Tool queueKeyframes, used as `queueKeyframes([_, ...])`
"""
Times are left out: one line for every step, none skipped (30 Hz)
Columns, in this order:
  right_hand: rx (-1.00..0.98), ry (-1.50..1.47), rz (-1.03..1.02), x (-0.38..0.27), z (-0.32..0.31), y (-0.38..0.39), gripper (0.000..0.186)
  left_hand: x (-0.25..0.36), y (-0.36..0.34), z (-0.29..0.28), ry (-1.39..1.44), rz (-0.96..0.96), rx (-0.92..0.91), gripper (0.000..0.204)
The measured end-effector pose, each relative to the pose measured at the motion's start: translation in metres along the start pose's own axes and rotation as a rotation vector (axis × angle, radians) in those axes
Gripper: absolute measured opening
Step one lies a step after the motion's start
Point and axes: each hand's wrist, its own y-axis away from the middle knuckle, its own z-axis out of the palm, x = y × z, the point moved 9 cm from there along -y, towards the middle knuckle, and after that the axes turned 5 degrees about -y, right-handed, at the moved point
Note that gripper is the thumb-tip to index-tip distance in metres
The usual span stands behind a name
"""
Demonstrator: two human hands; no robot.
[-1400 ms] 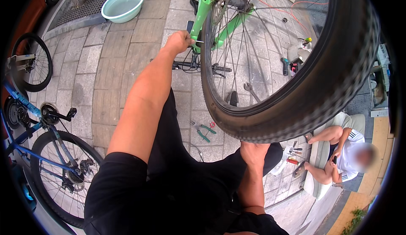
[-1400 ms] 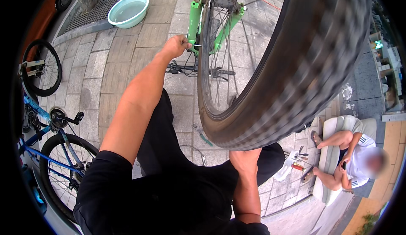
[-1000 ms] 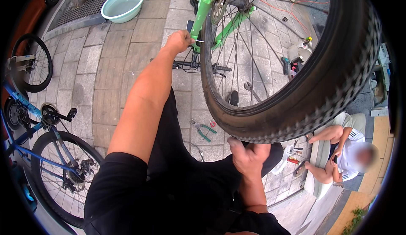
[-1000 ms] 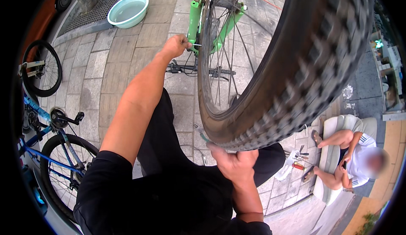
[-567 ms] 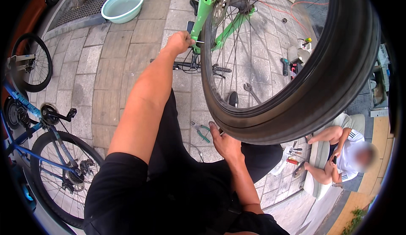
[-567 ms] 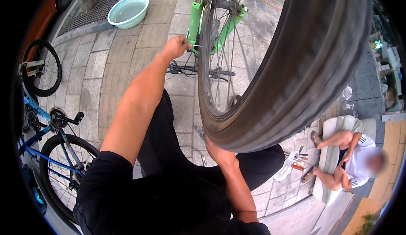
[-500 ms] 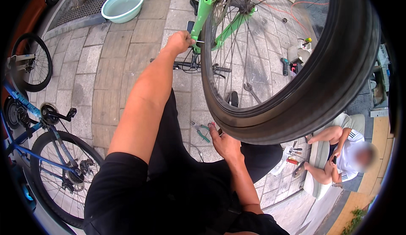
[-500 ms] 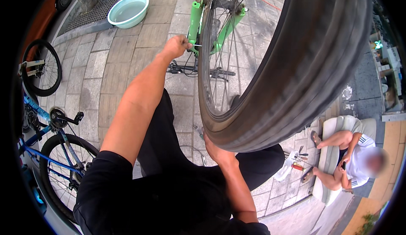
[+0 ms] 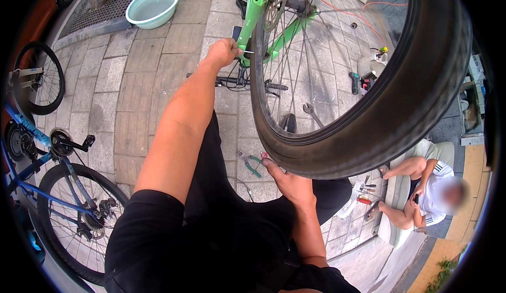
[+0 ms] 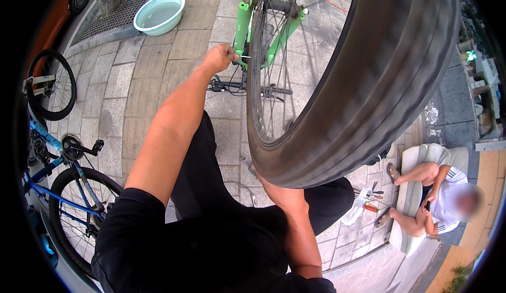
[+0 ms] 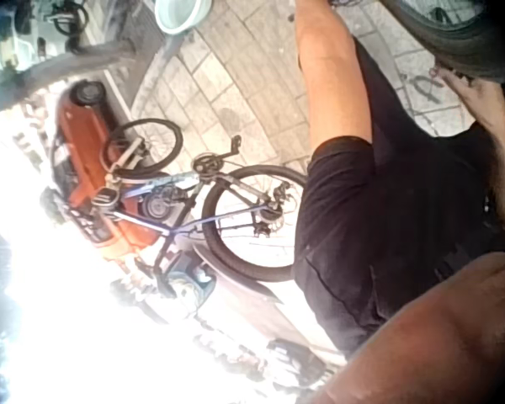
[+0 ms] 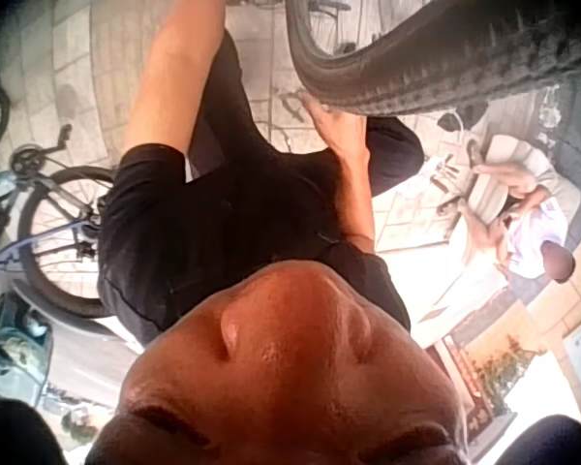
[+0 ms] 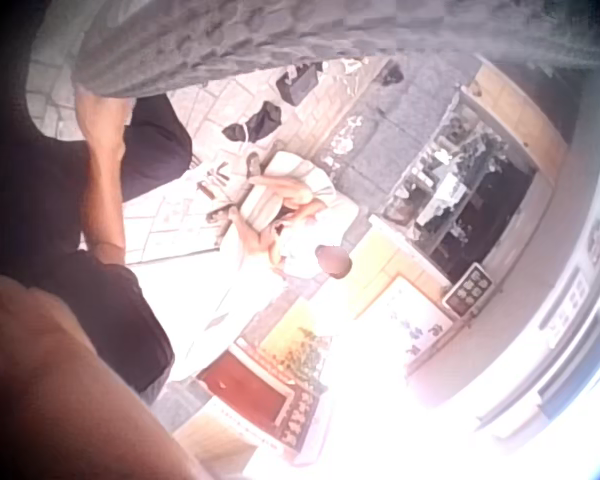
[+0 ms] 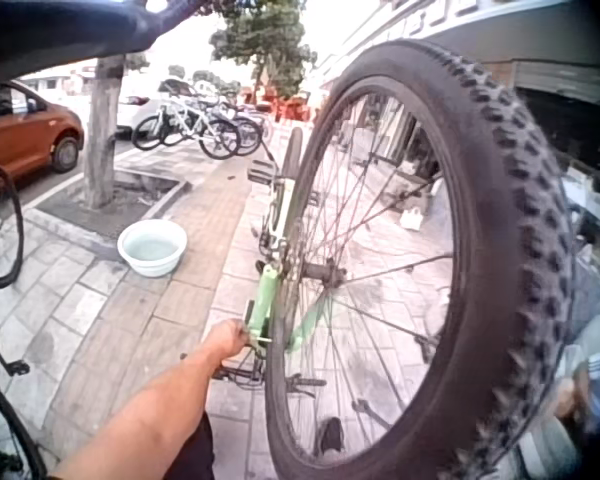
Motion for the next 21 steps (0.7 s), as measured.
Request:
queueKeyframes([-0.004, -0.025, 0.021, -0.005, -0.002, 0.001, 0.032, -0.002, -0.001, 0.000, -0.001, 0.000, 0.000, 0.033])
queueKeyframes([-0.002, -0.018, 0.030, -0.008, -0.005, 0.002, 0.032, -0.004, -0.001, 0.001, -0.002, 0.000, 0.000, 0.033])
queueKeyframes([0.003, -0.010, 0.042, -0.010, -0.008, 0.003, 0.032, -0.001, -0.001, 0.001, -0.002, 0.001, -0.003, 0.033])
queueKeyframes([0.009, -0.001, 0.053, -0.009, -0.010, 0.004, 0.032, 0.001, 0.000, 0.000, -0.004, 0.002, -0.006, 0.034])
queueKeyframes([0.012, 0.002, 0.035, -0.009, -0.012, 0.005, 0.032, 0.003, 0.001, 0.000, -0.005, 0.003, -0.008, 0.034])
queueKeyframes([0.013, 0.004, 0.015, -0.007, -0.013, 0.006, 0.032, 0.003, 0.001, 0.000, -0.003, 0.002, -0.008, 0.034])
queueKeyframes([0.014, 0.007, -0.004, -0.007, -0.014, 0.006, 0.032, 0.002, 0.001, 0.000, 0.000, 0.001, -0.008, 0.034])
queueKeyframes([0.031, 0.016, -0.033, -0.010, -0.016, 0.006, 0.032, 0.002, 0.001, 0.000, 0.002, 0.000, -0.008, 0.034])
queueKeyframes([0.048, 0.026, -0.063, -0.014, -0.019, 0.006, 0.032, 0.002, 0.001, -0.001, 0.000, 0.000, -0.008, 0.034])
queueKeyframes([0.065, 0.036, -0.092, -0.017, -0.021, 0.007, 0.032, 0.002, 0.001, -0.001, -0.001, 0.000, -0.008, 0.034])
queueKeyframes([0.047, 0.022, -0.089, -0.017, -0.020, 0.007, 0.033, 0.002, 0.001, -0.002, -0.003, 0.000, -0.007, 0.034])
queueKeyframes([0.030, 0.009, -0.085, -0.016, -0.020, 0.007, 0.033, 0.002, 0.002, -0.001, -0.001, -0.006, -0.011, 0.034])
queueKeyframes([0.012, -0.004, -0.081, -0.016, -0.019, 0.007, 0.033, 0.003, 0.002, -0.001, 0.002, -0.013, -0.014, 0.034])
queueKeyframes([0.023, -0.035, -0.065, -0.017, -0.020, 0.007, 0.034, 0.003, 0.003, -0.001, 0.004, -0.019, -0.018, 0.034])
queueKeyframes([0.033, -0.067, -0.049, -0.020, -0.021, 0.008, 0.034, 0.004, 0.003, -0.002, 0.003, -0.018, -0.019, 0.034])
queueKeyframes([0.044, -0.098, -0.033, -0.022, -0.022, 0.008, 0.034, 0.004, 0.003, -0.002, 0.002, -0.016, -0.020, 0.034])
queueKeyframes([0.058, -0.071, -0.063, -0.025, -0.024, 0.008, 0.035, 0.005, 0.003, -0.002, 0.002, -0.014, -0.022, 0.034])
queueKeyframes([0.070, -0.044, -0.094, -0.029, -0.025, 0.008, 0.035, 0.004, 0.002, -0.002, 0.002, -0.006, -0.017, 0.034])
queueKeyframes([0.083, -0.018, -0.126, -0.032, -0.027, 0.008, 0.035, 0.003, 0.002, -0.002, 0.003, 0.002, -0.012, 0.034])
queueKeyframes([0.070, -0.018, -0.113, -0.032, -0.026, 0.008, 0.036, 0.003, 0.002, -0.002, 0.004, 0.010, -0.007, 0.034])
queueKeyframes([0.056, -0.017, -0.099, -0.033, -0.026, 0.008, 0.036, 0.003, 0.002, -0.002, 0.005, 0.009, -0.007, 0.034])
